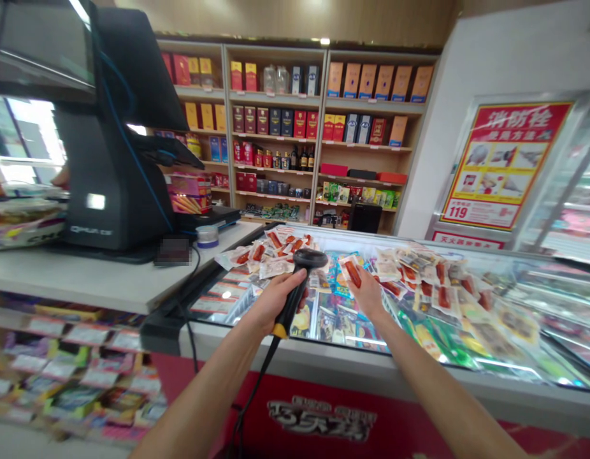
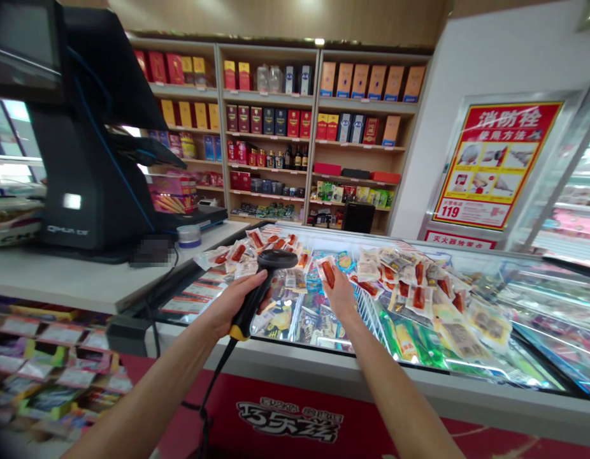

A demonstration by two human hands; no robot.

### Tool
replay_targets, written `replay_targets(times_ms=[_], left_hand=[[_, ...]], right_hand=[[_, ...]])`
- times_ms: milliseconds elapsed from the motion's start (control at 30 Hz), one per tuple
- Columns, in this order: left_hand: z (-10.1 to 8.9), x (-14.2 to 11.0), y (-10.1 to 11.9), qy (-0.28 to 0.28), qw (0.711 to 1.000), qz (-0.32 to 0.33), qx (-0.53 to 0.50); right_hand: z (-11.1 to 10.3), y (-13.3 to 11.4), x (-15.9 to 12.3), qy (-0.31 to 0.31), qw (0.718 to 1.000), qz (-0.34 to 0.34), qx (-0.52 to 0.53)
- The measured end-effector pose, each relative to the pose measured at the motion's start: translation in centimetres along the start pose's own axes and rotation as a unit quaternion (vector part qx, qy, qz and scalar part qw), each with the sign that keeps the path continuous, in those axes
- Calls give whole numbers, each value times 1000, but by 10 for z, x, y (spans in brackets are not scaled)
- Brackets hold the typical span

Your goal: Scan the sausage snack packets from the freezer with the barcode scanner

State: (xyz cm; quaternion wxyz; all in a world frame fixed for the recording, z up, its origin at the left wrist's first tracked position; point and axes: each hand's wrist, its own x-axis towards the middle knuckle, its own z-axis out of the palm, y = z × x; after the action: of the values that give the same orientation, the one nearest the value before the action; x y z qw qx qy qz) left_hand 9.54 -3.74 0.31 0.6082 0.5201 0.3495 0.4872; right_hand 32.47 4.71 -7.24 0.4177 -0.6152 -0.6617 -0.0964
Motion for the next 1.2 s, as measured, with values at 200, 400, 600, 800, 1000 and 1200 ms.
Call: replay_targets(times_ms=[200, 400, 600, 800, 1000, 1200], left_hand=[[-12, -3, 5, 29, 1000, 12, -1], [-22, -6, 6, 72, 997, 12, -11], [-14, 1, 5, 83, 996, 12, -17], [43, 38, -14, 74, 996, 56, -9], [112, 86, -47, -7, 950, 116, 289], [144, 148, -75, 72, 897, 67, 431]], right_hand=[[6, -14, 7, 2, 1000, 20, 8], [36, -57, 31, -44, 998, 18, 46], [32, -85, 35, -111, 982, -47, 146], [-33, -76, -1, -173, 873, 56, 453], [-77, -31, 5, -2, 783, 248, 571], [-127, 28, -3, 57, 734, 349, 579]])
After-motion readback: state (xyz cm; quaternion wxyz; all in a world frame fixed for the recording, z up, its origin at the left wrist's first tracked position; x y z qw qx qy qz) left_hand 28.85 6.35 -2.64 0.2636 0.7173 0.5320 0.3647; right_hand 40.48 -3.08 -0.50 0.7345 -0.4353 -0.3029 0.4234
